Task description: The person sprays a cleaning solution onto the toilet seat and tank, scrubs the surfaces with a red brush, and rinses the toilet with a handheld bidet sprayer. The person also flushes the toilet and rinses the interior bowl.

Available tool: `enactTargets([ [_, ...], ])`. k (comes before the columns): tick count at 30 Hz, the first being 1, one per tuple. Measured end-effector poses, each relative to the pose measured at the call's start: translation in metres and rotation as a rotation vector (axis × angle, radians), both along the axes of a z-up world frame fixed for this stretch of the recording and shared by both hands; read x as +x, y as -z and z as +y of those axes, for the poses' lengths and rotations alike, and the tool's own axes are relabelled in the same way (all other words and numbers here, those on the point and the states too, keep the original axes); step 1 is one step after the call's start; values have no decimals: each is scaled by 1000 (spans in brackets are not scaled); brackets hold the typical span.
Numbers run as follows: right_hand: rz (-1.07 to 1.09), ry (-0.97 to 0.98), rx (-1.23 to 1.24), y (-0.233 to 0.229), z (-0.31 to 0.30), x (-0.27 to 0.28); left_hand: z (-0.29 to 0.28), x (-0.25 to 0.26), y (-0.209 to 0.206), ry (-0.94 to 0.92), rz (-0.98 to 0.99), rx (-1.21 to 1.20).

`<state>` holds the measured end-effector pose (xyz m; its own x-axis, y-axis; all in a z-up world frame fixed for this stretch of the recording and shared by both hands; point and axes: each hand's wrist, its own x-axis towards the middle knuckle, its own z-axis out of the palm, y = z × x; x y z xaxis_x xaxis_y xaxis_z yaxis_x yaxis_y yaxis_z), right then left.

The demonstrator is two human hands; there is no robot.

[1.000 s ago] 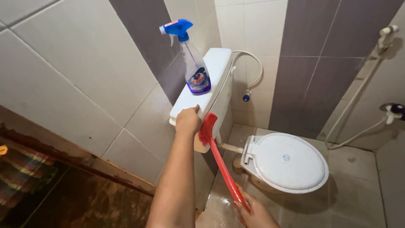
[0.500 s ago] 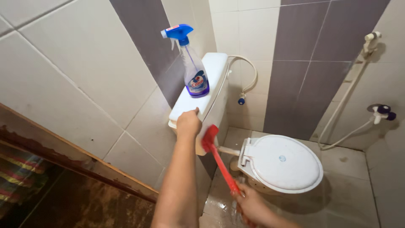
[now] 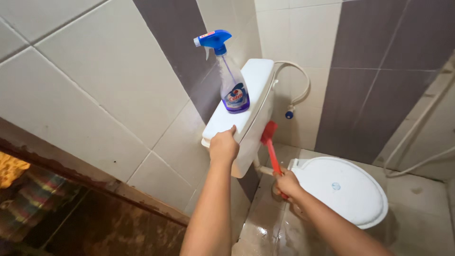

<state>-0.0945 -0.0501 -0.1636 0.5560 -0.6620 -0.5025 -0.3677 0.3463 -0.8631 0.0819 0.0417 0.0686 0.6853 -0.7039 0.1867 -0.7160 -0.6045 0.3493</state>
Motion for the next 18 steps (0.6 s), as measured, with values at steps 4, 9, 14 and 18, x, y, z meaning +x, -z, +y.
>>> enactTargets([
  [4, 109, -178, -98, 17, 34, -39, 2, -4, -3, -50, 49, -13],
  [9, 44, -302, -204, 57, 65, -91, 4, -11, -6, -89, 54, -5],
  [14, 65, -171, -336, 30, -50, -28, 2, -19, -11, -158, 51, -45],
  [18, -78, 3, -43, -12, -107, 11, 1, -26, -16, -212, 74, 12],
])
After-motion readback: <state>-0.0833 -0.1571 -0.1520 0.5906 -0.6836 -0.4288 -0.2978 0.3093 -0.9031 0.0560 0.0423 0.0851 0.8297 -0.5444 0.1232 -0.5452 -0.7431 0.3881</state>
